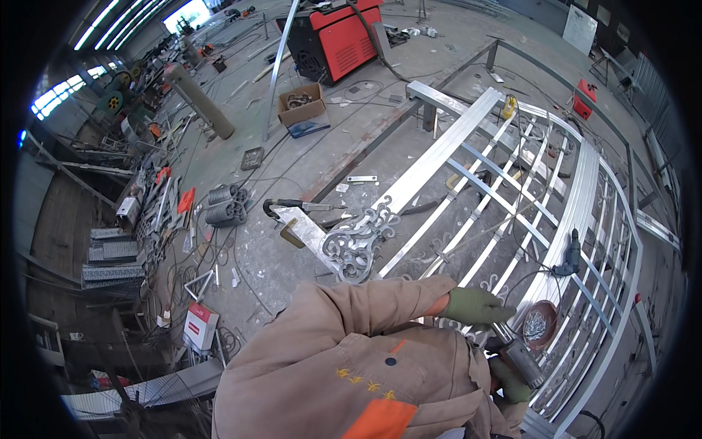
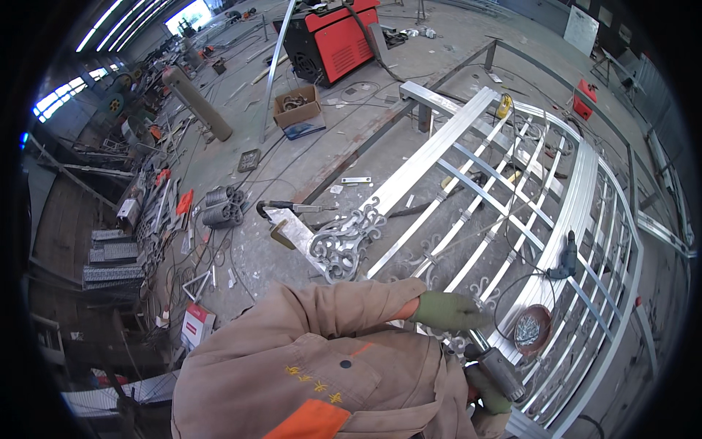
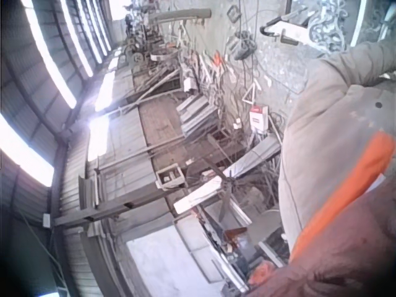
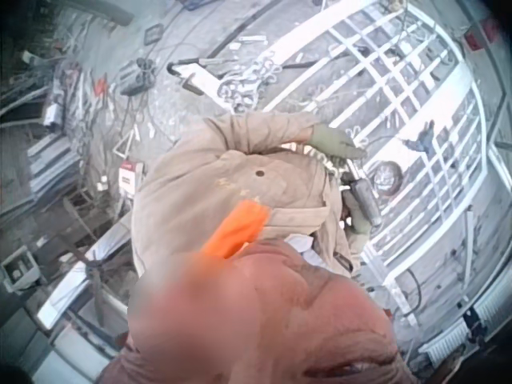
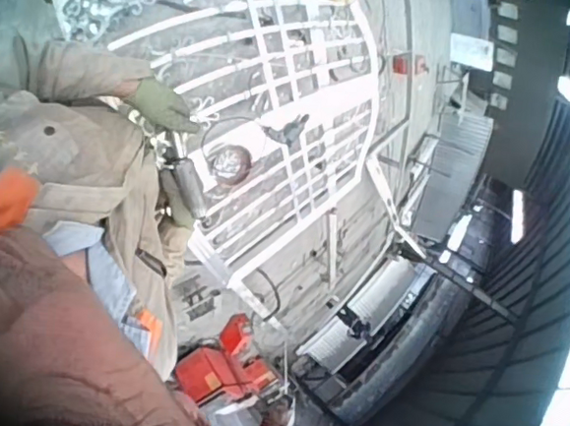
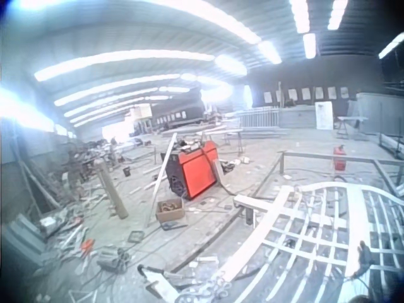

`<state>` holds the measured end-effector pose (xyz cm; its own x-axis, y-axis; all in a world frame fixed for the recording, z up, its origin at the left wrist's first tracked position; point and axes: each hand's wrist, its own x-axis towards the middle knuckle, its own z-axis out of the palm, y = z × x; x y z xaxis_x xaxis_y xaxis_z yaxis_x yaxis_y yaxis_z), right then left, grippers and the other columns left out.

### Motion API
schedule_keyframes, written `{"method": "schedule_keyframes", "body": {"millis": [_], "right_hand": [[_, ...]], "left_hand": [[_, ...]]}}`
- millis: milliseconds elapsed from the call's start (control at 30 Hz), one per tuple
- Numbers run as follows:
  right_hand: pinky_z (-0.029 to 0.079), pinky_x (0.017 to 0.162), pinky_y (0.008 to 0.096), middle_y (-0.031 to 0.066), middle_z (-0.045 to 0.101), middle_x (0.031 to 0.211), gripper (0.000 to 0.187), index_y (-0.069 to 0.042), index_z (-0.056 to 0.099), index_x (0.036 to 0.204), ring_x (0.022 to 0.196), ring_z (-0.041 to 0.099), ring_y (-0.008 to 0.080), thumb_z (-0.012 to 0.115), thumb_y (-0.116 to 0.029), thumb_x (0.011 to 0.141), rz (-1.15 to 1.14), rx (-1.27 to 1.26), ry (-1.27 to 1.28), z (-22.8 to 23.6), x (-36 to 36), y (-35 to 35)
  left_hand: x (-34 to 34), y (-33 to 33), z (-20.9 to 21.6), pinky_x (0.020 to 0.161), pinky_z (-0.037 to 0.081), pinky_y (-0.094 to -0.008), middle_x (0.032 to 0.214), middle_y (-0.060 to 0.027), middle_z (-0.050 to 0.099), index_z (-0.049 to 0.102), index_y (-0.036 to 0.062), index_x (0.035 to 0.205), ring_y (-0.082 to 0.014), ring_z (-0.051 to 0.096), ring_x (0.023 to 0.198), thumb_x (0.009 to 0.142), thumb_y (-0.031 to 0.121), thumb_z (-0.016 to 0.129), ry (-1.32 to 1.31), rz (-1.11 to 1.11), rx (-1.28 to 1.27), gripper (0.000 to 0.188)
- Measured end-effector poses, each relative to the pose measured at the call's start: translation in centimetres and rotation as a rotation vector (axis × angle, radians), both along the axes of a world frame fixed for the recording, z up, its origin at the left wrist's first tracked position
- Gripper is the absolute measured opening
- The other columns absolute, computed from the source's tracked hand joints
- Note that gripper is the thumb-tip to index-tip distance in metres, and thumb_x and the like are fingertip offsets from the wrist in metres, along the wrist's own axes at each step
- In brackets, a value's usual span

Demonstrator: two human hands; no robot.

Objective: The person assembles a metal gate by attaching ornate metal pieces to a frame using a pneumatic rivet gun and an angle grinder. They position the decorative elements, secure them with rivets, and grind the surfaces to smooth them.

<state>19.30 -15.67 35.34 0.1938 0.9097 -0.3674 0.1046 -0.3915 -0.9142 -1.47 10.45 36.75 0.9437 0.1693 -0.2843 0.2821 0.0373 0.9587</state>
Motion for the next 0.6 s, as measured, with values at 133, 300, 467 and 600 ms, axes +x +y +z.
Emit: {"method": "schedule_keyframes", "body": {"millis": [133,300,467,600], "right_hand": [[0.063,0.093,0.0408,0.0068,0.082,0.124,0.043,-0.005,0.078,0.137,0.108,0.077,0.02,0.089,-0.011,0.096,0.013,0.018,0.04,1.9,-0.2,0.5],[0.061,0.089,0.0383,0.0044,0.082,0.123,0.046,-0.007,0.078,0.141,0.105,0.075,0.0158,0.089,-0.015,0.097,-0.027,-0.057,0.071,-0.6,0.6,-0.9],[0.059,0.076,0.0346,0.0025,0.082,0.115,0.046,-0.01,0.079,0.14,0.092,0.074,0.0127,0.09,-0.019,0.096,-0.085,-0.105,0.139,-1.3,0.8,-1.5],[0.059,0.072,0.0352,0.003,0.083,0.112,0.044,-0.009,0.081,0.136,0.086,0.074,0.0142,0.091,-0.015,0.093,-0.081,-0.189,0.148,-1.6,1.3,-1.7]], "left_hand": [[-0.6,1.7,0.1,0.077,0.059,-0.0343,0.097,-0.0053,0.082,0.082,0.005,0.106,-0.0165,0.075,0.088,0.106,0.044,0.086,0.101,-0.141,-0.187,0.039],[-0.4,-0.4,-1.6,0.075,0.06,-0.0364,0.095,-0.005,0.08,0.085,0.0067,0.114,-0.0166,0.074,0.085,0.106,0.047,0.082,-0.139,0.013,0.009,0.041],[0.0,1.5,1.1,0.082,0.06,-0.037,0.108,-0.0084,0.082,0.082,0.0056,0.129,-0.0171,0.075,0.095,0.108,0.045,0.08,0.226,-0.253,-0.232,0.045],[0.0,-1.5,-2.1,0.073,0.06,-0.0364,0.095,-0.0061,0.082,0.086,0.0066,0.114,-0.0173,0.076,0.082,0.11,0.047,0.075,-0.33,0.037,0.003,0.042]]}}
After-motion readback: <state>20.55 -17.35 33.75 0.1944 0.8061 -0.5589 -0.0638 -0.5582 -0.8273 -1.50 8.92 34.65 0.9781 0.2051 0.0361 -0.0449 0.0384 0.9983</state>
